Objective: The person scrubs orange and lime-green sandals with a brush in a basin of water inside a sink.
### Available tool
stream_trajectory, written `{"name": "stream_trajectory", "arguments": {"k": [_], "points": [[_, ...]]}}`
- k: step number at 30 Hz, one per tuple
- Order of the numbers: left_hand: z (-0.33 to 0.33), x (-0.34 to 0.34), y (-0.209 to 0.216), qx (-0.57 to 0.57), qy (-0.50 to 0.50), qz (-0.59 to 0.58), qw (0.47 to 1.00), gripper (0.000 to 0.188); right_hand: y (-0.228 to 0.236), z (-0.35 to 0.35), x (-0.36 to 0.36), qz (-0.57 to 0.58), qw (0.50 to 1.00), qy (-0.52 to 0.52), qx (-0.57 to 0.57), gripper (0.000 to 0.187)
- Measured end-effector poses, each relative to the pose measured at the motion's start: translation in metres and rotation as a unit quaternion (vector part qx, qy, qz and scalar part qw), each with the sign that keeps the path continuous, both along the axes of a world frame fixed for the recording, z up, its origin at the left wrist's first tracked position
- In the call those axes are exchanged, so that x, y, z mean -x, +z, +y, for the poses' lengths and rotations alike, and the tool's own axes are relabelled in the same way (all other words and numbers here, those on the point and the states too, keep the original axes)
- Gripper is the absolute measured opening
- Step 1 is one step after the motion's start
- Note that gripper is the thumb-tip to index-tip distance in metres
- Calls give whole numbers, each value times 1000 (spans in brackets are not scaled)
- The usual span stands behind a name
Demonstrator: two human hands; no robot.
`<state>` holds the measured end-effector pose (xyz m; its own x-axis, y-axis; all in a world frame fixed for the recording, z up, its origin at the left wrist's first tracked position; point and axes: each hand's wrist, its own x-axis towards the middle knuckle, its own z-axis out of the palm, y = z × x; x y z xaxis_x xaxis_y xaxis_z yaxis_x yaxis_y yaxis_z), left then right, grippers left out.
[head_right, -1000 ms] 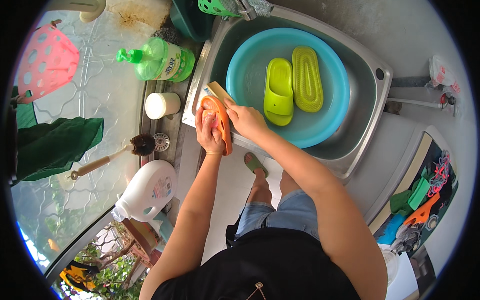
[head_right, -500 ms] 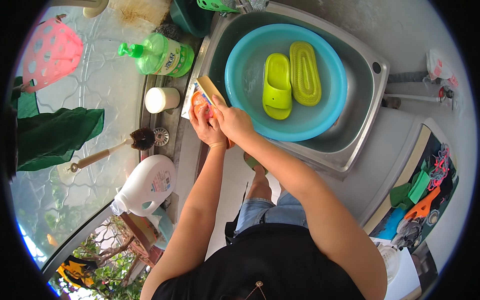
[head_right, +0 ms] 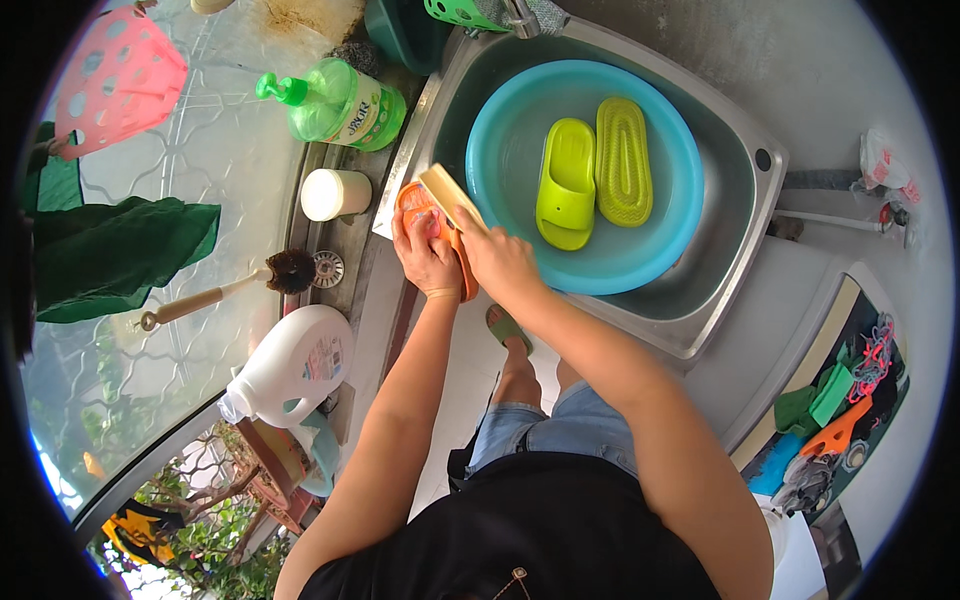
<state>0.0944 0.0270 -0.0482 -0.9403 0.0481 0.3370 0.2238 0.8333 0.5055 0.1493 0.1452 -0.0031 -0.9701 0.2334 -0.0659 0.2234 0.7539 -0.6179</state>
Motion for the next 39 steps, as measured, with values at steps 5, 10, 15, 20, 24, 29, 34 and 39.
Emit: {"name": "stream_trajectory", "arguments": {"k": [5,10,15,20,24,29,34,39], "points": [[-1,-1,-3,-13,8,-2,1000,34,8,-3,-33,-52,998,27,10,47],[3,1,-4,-32,7,3,999,41,-12,3,31,-20,1000,10,-6,50],[-3,0,-4,-71,4,-3,997,55,7,19,-61,26,996,82,-15,48],[1,3,-4,-24,-12,3,1000,69,-6,8,26,24,992,106,-70,47],[-3,1,-4,-18,-19,-14,1000,75,-6,23,54,31,974,204,-91,46],[-9,3,1,-40,-33,-27,998,77,14,84,5,-19,942,322,-94,49],[-5,7,1,-15,-50,-13,999,81,-10,27,71,55,958,252,-121,46],[-13,7,-8,0,-39,2,999,80,6,56,38,21,948,289,-128,46]]}}
